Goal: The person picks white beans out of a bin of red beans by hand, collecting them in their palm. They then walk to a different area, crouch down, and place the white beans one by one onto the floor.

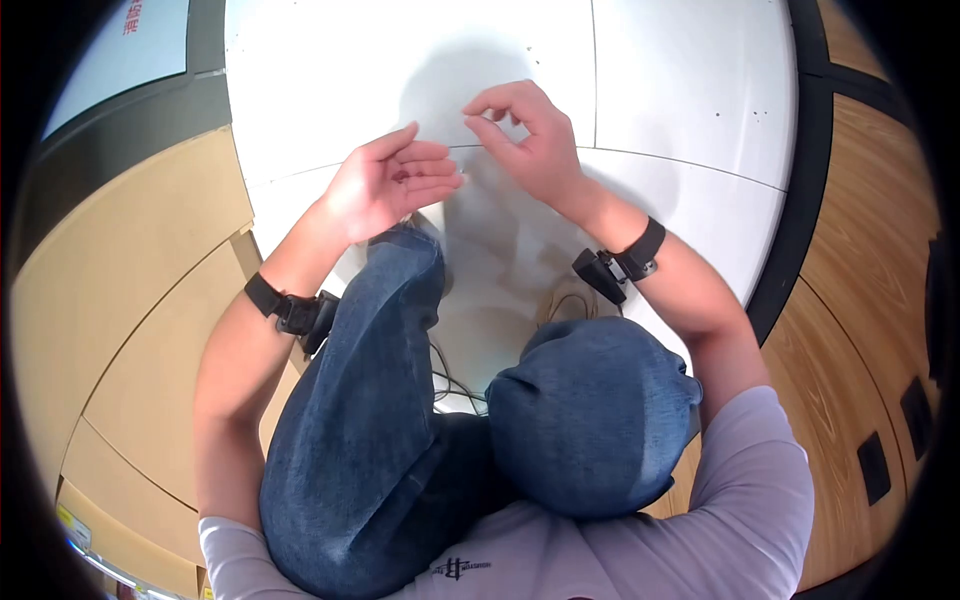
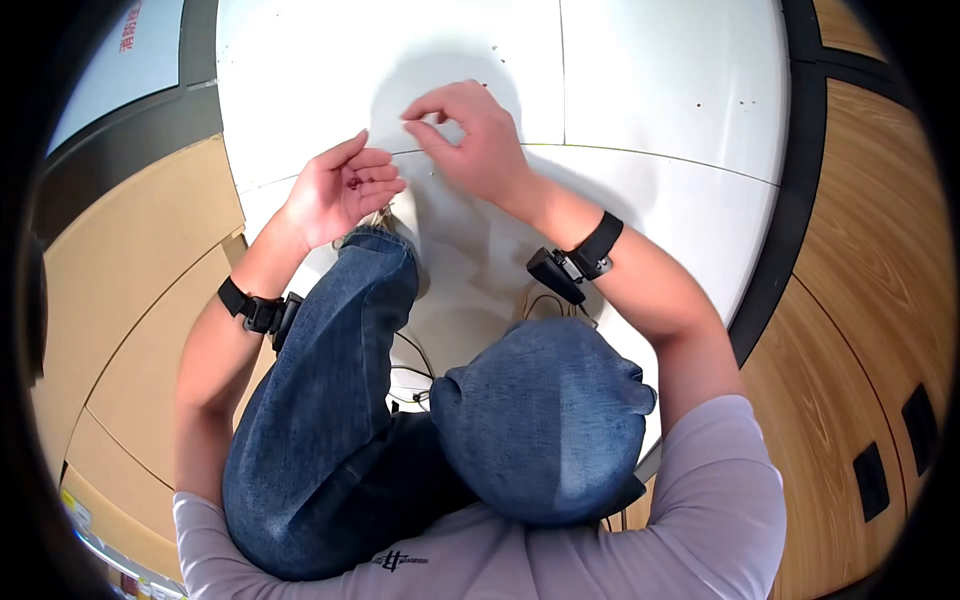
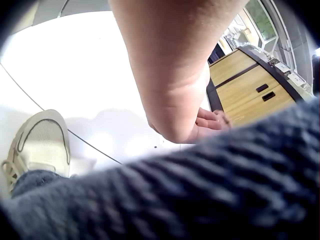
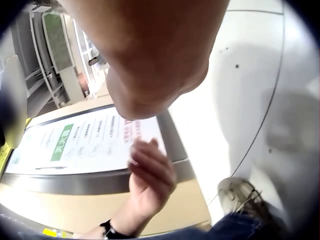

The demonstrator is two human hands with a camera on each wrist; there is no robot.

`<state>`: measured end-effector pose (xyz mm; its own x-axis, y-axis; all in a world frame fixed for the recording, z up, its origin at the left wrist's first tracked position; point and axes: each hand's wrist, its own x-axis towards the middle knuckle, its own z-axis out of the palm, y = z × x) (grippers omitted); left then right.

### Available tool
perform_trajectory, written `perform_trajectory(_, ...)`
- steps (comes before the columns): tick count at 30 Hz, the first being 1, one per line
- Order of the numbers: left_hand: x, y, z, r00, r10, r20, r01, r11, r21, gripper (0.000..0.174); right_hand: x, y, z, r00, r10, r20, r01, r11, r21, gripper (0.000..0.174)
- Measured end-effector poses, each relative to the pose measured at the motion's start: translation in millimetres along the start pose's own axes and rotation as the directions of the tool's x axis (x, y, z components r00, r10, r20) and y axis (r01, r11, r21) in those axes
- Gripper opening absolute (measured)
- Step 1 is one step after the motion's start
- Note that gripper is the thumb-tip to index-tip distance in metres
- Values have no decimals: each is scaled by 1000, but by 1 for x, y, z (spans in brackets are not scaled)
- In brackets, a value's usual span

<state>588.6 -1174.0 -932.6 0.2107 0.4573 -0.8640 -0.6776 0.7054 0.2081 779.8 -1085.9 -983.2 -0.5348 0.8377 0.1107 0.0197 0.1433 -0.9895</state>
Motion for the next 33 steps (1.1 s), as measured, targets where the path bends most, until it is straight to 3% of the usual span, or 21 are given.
perform_trajectory(1, -2, 4, -1, 996, -1, -86, 3, 1000, 13, 40, -6, 14, 2, 1000, -2, -8, 2, 1000, -7, 9)
perform_trajectory(2, 1, 5, -12, 997, -6, -80, 7, 1000, 21, 40, -13, 35, 4, 991, 2, 136, 21, 986, -167, 10)
perform_trajectory(3, 7, 5, -30, 998, -9, 66, 14, 997, -80, 40, -22, 54, 6, 962, 29, 273, 62, 946, -319, 12)
perform_trajectory(4, 13, 8, -37, 977, 0, 213, 38, 984, -175, 40, -32, 66, 10, 965, 28, 260, 60, 944, -326, 12)
perform_trajectory(5, 8, 8, -18, 997, 26, 73, -11, 980, -197, 40, -40, 76, 16, 932, -44, 359, 169, 931, -323, 13)
perform_trajectory(6, 8, 8, -15, 996, 30, 84, -14, 982, -187, 40, -44, 86, 22, 882, -116, 457, 281, 908, -312, 15)
perform_trajectory(9, 17, 11, -19, 986, 36, 163, 13, 957, -289, 40, -49, 108, 39, 845, -151, 513, 381, 843, -380, 12)
perform_trajectory(12, 20, 21, -17, 975, 20, 221, 48, 953, -299, 41, -48, 113, 50, 823, -138, 551, 428, 789, -441, 7)
perform_trajectory(16, 25, 35, -12, 989, -6, 148, 41, 971, -234, 41, -43, 104, 49, 826, -133, 548, 431, 776, -461, 6)
perform_trajectory(17, 29, 37, -15, 977, -3, 212, 51, 974, -223, 39, -44, 104, 51, 827, -110, 552, 435, 747, -503, 7)
perform_trajectory(21, 40, 42, -8, 971, -38, 235, 85, 977, -194, 39, -45, 95, 50, 847, -6, 531, 406, 653, -640, 8)
perform_trajectory(25, 51, 46, 5, 960, -77, 269, 121, 981, -151, 40, -51, 91, 48, 851, -4, 525, 434, 568, -699, 8)
perform_trajectory(27, 56, 48, 14, 951, -87, 295, 129, 984, -124, 41, -56, 92, 48, 848, -81, 524, 473, 560, -680, 8)
perform_trajectory(30, 59, 52, 39, 977, -115, 182, 125, 991, -48, 40, -56, 89, 47, 866, -55, 497, 423, 612, -668, 7)
perform_trajectory(32, 64, 53, 56, 995, -100, 19, 99, 995, 17, 39, -58, 85, 46, 867, -34, 497, 417, 596, -686, 7)
perform_trajectory(33, 67, 52, 58, 995, -101, 24, 101, 994, 32, 39, -59, 83, 47, 861, -20, 508, 425, 576, -698, 8)
